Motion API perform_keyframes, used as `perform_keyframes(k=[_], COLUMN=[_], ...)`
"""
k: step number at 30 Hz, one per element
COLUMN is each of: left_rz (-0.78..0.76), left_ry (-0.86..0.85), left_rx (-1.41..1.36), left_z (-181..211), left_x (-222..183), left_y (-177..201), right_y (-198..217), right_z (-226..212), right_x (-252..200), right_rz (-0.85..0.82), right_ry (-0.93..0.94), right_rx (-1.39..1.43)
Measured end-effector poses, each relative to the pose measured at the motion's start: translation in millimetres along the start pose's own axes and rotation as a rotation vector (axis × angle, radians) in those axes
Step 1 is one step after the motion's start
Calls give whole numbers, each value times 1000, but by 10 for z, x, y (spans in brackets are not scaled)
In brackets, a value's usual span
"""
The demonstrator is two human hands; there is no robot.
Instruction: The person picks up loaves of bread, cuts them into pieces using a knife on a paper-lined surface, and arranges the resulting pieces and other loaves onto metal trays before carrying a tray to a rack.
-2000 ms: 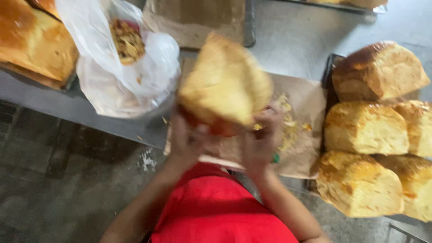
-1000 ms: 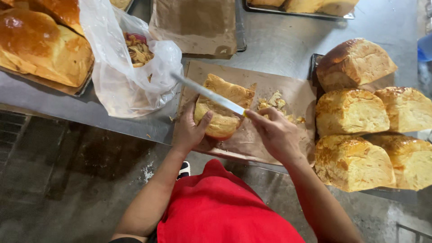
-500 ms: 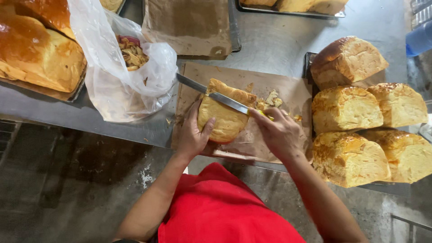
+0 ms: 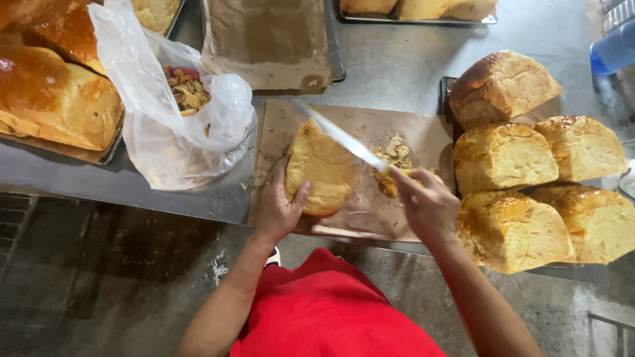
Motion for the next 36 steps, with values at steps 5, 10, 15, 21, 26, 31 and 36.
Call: perform_keyframes(k=[5, 10, 15, 21, 26, 31, 36], left_rz=[71, 227, 201, 164, 196, 209, 196], left_ry=[60, -191, -112, -149, -186, -218, -202], left_rx=[241, 471, 533, 434, 450, 508, 533], left_z=[81, 411, 371, 354, 396, 391, 403], left_x=[-82, -279, -151, -28, -22, -50, -67], left_y=[87, -162, -212, -1, 22, -21, -40], right_y=[85, -284, -167, -13, 120, 139, -91], right_z=[375, 517, 107, -321, -84, 75, -75], right_x=[-662, -1062, -909, -316, -528, -630, -295], right_rz=[-65, -50, 77, 10, 14, -14, 28], right_ry=[-301, -622, -418, -107, -24, -26, 51], right_rx=[66, 374, 479, 303, 132, 75, 61])
Point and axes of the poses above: each hand's wrist, its own x-axis towards the middle knuckle, its own y-axis out of the back of the hand, z = x × y, the point moved 5 cm from there along x, towards the middle knuckle, and after that the axes turned 10 degrees about y, right-handed, at the moved point
